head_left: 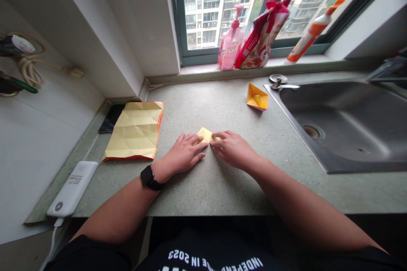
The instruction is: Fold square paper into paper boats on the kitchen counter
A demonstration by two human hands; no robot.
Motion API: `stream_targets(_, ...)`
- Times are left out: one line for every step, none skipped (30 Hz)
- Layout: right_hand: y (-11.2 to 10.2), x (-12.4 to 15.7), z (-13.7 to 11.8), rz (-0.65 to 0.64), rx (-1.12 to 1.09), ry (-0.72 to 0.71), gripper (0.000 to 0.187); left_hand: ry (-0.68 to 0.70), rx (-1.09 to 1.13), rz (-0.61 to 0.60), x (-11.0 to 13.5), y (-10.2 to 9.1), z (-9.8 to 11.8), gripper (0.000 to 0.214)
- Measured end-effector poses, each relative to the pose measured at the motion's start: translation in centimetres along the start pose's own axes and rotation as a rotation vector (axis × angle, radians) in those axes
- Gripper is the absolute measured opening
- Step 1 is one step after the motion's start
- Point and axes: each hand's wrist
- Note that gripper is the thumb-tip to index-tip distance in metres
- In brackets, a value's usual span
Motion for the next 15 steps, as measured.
stream_targets(0.0,0.0,0.1,-0.001,-0.005,-0.003,0.028,0.001,0.010,0.004,0.0,0.0,-0.1,0.041)
stream_targets(0.0,-0.1,0.1,0.000,-0.011,-0.006,0.028,0.001,0.024,0.010,0.0,0.0,-0.3,0.042)
stream_targets(0.1,-0.1,0.2,0.000,-0.017,-0.007,0.028,0.001,0.040,0.016,0.0,0.1,-0.5,0.043)
stream_targets(0.2,-0.1,0.2,0.001,-0.023,-0.006,0.028,-0.002,0.057,0.023,0.0,0.1,-0.7,0.044)
stream_targets(0.2,-0.1,0.2,0.002,-0.028,-0.005,0.027,-0.006,0.074,0.028,0.1,0.1,-0.9,0.046)
stream_targets(0.3,-0.1,0.2,0.005,-0.033,-0.004,0.027,-0.011,0.087,0.033,0.1,0.1,-1.1,0.047)
stream_targets(0.4,-0.1,0.2,0.009,-0.036,-0.003,0.027,-0.015,0.096,0.036,0.1,0.1,-1.2,0.047)
stream_targets(0.5,-0.1,0.1,0.013,-0.038,-0.002,0.028,-0.016,0.101,0.036,0.1,0.1,-1.3,0.047)
stream_targets(0.6,-0.1,0.0,0.016,-0.037,-0.003,0.028,-0.012,0.102,0.033,0.1,0.1,-1.3,0.045)
stream_targets(0.7,-0.1,0.0,0.020,-0.036,-0.005,0.028,-0.007,0.102,0.029,0.1,0.0,-1.3,0.043)
stream_targets(0.8,0.0,-0.1,0.022,-0.034,-0.007,0.027,-0.002,0.099,0.025,0.1,0.0,-1.2,0.041)
stream_targets(0.8,0.0,-0.1,0.024,-0.033,-0.007,0.027,0.003,0.095,0.020,0.2,0.0,-1.1,0.039)
stream_targets(0.8,0.0,-0.1,0.024,-0.032,-0.008,0.027,0.006,0.090,0.018,0.2,-0.1,-0.9,0.038)
stream_targets(0.8,0.0,-0.2,0.024,-0.033,-0.007,0.026,0.007,0.083,0.017,0.2,-0.1,-0.8,0.037)
stream_targets(0.8,0.0,-0.2,0.023,-0.033,-0.007,0.026,0.009,0.076,0.019,0.2,-0.2,-0.7,0.036)
Point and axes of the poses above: each hand's wrist, its own x-axis away from the middle knuckle, its own y-axis out of the palm, z = x × y, and after that the axes turned 10 degrees about y, right-handed
